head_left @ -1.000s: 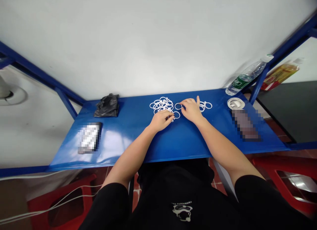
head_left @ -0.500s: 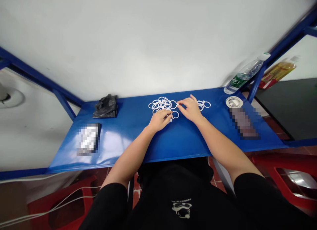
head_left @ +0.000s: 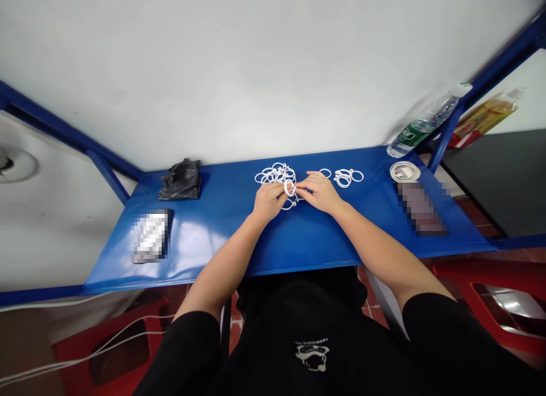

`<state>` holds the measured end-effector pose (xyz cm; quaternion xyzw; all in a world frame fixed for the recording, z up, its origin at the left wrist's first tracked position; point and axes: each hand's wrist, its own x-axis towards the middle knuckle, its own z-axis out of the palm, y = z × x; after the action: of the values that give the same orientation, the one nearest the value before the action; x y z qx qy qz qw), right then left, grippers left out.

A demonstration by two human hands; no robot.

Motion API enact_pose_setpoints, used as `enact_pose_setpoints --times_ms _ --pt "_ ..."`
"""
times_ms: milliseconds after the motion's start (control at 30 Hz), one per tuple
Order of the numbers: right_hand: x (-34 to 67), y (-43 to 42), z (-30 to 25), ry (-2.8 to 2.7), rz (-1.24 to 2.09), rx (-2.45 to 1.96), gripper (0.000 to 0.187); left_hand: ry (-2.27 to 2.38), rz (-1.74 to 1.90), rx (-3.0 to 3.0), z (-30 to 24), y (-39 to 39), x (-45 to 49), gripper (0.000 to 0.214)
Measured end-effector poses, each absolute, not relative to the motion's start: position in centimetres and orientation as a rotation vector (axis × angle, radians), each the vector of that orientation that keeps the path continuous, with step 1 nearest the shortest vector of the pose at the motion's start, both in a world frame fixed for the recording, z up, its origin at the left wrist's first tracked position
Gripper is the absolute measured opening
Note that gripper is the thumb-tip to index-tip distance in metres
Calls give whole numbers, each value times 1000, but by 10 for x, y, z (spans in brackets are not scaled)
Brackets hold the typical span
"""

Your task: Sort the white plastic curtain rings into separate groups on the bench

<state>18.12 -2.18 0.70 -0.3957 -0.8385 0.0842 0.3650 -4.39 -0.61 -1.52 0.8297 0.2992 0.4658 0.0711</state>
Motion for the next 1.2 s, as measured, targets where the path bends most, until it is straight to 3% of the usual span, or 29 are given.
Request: enact_pose_setpoints --times_ms 433,867,1200 --pt "181 -25 13 -2210 315 -1003 23 873 1335 2481 -10 -13 -42 15" --pt "186 -22 19 -2180 181 -1040 20 914 1240 2454 -10 -12 -41 19" --pt "291 2 28 -2068 -115 -1536 32 963 1181 2463 -21 -2 -42 16"
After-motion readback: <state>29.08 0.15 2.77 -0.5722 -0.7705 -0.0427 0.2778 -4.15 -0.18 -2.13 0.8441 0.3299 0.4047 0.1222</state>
